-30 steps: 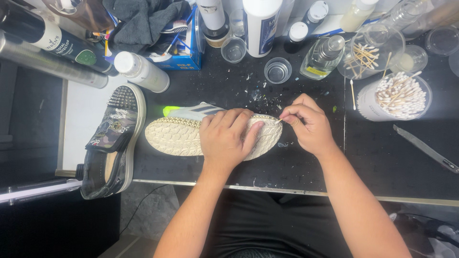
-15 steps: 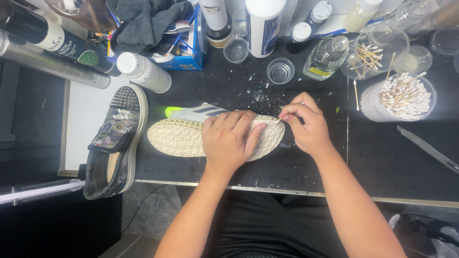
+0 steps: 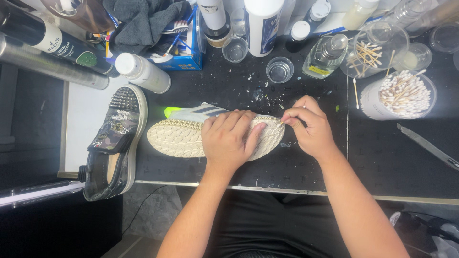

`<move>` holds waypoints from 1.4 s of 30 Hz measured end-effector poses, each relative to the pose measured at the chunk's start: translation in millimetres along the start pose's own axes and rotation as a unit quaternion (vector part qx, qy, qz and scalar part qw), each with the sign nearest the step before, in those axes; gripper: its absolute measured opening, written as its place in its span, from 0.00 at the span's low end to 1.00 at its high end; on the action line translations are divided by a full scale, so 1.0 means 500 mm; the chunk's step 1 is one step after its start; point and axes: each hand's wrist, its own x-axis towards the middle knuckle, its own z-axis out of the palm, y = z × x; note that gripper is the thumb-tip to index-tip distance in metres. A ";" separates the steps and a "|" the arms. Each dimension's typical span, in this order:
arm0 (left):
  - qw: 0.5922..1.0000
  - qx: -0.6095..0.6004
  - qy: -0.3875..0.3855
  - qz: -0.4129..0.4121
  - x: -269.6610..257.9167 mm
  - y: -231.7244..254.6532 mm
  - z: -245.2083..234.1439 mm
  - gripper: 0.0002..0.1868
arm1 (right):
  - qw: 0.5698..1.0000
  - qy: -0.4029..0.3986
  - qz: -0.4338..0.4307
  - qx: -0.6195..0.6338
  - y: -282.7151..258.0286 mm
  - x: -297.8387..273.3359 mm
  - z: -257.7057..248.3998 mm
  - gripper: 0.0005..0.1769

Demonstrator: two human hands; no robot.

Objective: The person cleans the sole of a white sneaker using a cotton swab and a utility knife. They repeatedly dip the swab into a small container of liquid and scrub the textured sole, then use the knife to scrape debris from the tread. The person continues alternating between these tools to remove dirt from the shoe's bottom.

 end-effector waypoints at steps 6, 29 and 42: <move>1.000 0.012 -0.001 -0.002 -0.001 0.002 0.001 0.14 | 1.000 0.010 0.010 0.025 0.003 0.010 0.003 0.01; 1.000 0.014 0.008 -0.001 -0.008 0.002 0.001 0.14 | 0.998 0.026 -0.039 -0.047 -0.012 0.011 0.002 0.04; 1.000 0.011 0.020 0.004 -0.010 0.004 0.001 0.13 | 0.955 0.064 -0.130 -0.258 -0.060 0.001 -0.015 0.06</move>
